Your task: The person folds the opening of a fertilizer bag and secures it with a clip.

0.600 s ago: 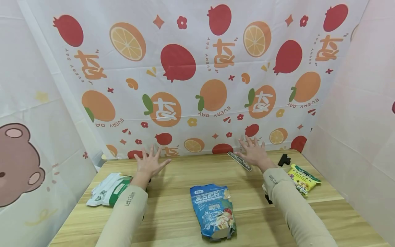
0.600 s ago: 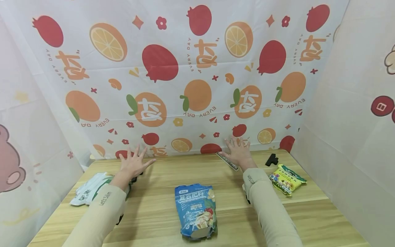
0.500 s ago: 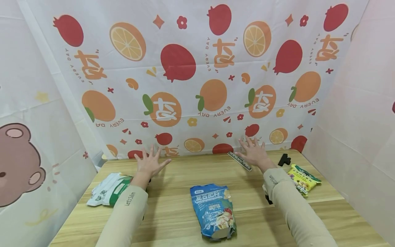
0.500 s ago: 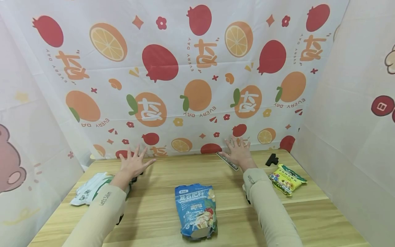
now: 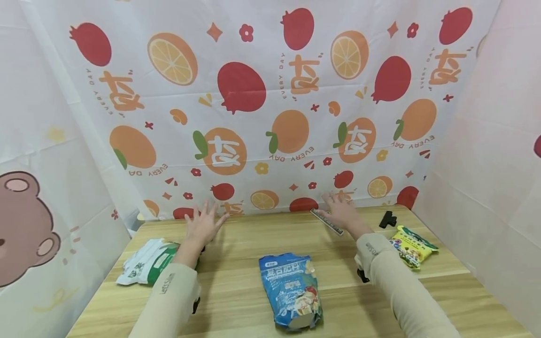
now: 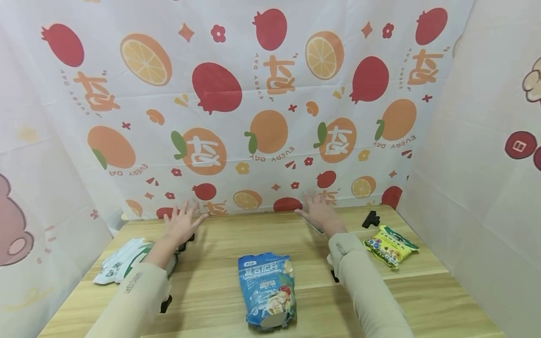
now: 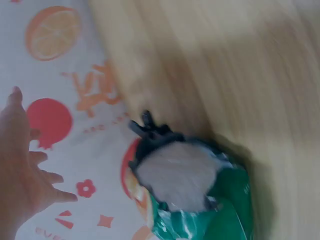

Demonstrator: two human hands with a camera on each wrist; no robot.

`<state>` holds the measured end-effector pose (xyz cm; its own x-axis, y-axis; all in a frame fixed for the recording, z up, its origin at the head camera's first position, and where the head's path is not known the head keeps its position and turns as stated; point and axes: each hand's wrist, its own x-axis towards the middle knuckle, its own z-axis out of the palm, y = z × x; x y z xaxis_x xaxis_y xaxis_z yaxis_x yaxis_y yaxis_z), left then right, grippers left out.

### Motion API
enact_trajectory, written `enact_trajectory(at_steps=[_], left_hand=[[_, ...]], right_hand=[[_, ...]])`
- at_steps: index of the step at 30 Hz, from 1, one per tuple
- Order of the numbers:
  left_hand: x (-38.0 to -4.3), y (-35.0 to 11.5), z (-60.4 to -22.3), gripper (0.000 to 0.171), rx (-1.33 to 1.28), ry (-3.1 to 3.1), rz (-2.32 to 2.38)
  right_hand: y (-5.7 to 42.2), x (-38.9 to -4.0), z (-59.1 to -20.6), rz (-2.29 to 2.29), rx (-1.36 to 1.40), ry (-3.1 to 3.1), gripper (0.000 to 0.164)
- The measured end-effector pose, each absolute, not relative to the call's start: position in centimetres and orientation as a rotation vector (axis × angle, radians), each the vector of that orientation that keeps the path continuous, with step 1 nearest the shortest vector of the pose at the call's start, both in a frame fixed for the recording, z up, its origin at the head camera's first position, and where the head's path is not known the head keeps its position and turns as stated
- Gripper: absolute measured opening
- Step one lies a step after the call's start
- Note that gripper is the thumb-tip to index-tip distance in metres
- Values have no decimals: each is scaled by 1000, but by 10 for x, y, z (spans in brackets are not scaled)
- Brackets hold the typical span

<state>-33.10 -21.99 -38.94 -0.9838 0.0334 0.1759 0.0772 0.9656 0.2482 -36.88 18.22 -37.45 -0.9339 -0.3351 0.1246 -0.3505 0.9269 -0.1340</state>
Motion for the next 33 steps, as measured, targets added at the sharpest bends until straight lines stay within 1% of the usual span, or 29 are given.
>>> enact_trajectory(at_steps=[4, 7, 11, 16, 21, 25, 29, 33], left_hand=[[-320, -222, -380, 71, -86, -2851, -566], [-310, -224, -376, 62, -87, -2798, -652], [-293, -228, -374, 52, -44, -2779, -757], [-272, -235, -378, 55, 114, -2803, -882], [-255, -241, -390, 58, 230, -2789, -969], [-239, -244, -399, 55, 340, -2694, -1074], [-227, -243, -407, 52, 507, -2505, -1204], [-223, -244, -420, 48, 710, -2221, -1277]], right_hand=[[159, -366, -369, 364, 622, -2954, 62], [136, -361, -362, 452, 693, -2926, 55], [101, -353, -353, 498, 802, -2908, 49], [56, -341, -341, 546, 948, -2909, 47], [19, -330, -338, 666, 1089, -2894, 42], [-2, -321, -341, 735, 1062, -2905, 39], [-23, -313, -346, 779, 905, -2929, 36], [-44, -308, -353, 882, 751, -2925, 32]])
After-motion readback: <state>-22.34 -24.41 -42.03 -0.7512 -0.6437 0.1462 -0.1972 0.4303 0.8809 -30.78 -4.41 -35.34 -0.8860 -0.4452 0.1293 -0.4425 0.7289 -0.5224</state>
